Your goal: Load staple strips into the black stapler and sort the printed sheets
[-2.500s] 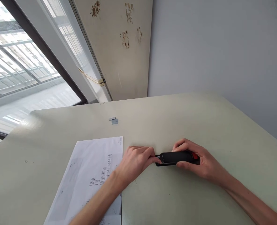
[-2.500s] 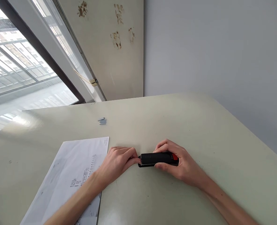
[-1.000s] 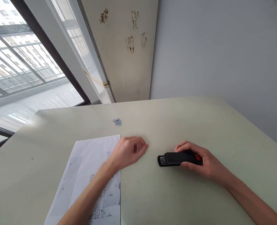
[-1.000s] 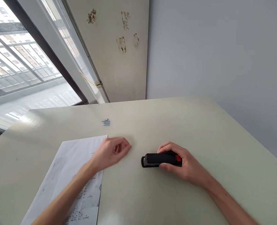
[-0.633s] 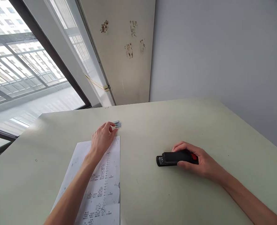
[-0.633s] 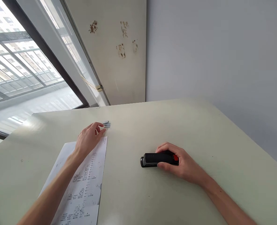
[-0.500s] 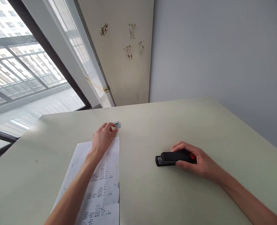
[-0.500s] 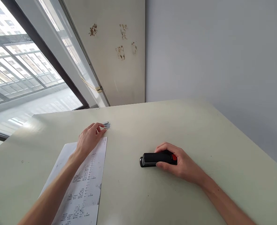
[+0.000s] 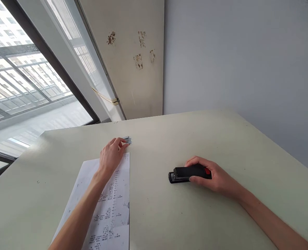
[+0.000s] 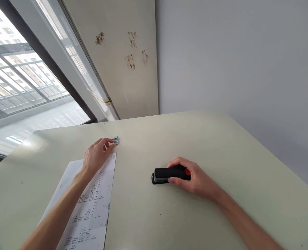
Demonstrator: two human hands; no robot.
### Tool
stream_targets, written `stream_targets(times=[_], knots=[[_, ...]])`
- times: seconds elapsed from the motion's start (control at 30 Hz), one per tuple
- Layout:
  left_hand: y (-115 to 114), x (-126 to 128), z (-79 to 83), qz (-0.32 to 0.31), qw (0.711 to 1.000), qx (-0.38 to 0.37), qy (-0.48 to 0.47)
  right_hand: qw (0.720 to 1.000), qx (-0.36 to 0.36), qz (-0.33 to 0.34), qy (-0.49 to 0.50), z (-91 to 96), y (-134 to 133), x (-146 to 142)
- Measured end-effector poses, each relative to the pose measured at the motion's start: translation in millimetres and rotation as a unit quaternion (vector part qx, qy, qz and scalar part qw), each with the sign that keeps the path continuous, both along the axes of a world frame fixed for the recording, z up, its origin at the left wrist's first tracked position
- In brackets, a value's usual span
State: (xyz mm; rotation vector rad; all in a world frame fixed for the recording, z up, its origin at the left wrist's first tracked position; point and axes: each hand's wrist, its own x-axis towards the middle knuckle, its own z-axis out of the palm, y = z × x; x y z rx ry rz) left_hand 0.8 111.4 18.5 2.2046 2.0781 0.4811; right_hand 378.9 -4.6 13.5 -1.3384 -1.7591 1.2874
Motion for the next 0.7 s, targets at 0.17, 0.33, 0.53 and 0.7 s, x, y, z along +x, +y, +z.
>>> stream_targets(times=[0.17, 0.33, 0.53, 0.7], knots=[[-1.4, -2.2, 0.8, 0.000, 1.000, -0.003, -0.001, 1.000, 0.000, -0.001, -0.004, 0.3, 0.0, 0.4], [-9.7, -6.3, 1.9, -0.009, 1.000, 0.004, 0.001, 1.000, 0.000, -0.003, -0.007, 2.3, -0.6, 0.0], [-34.4, -24.5, 2.6, -0.009, 1.000, 0.022, 0.014, 1.000, -0.008, 0.001, -0.012, 0.5, 0.2, 0.1], [-44.0, -44.1, -6.5, -0.014, 0.997, 0.065, 0.032, 1.000, -0.014, 0.003, -0.006, -3.2, 0.1, 0.8]])
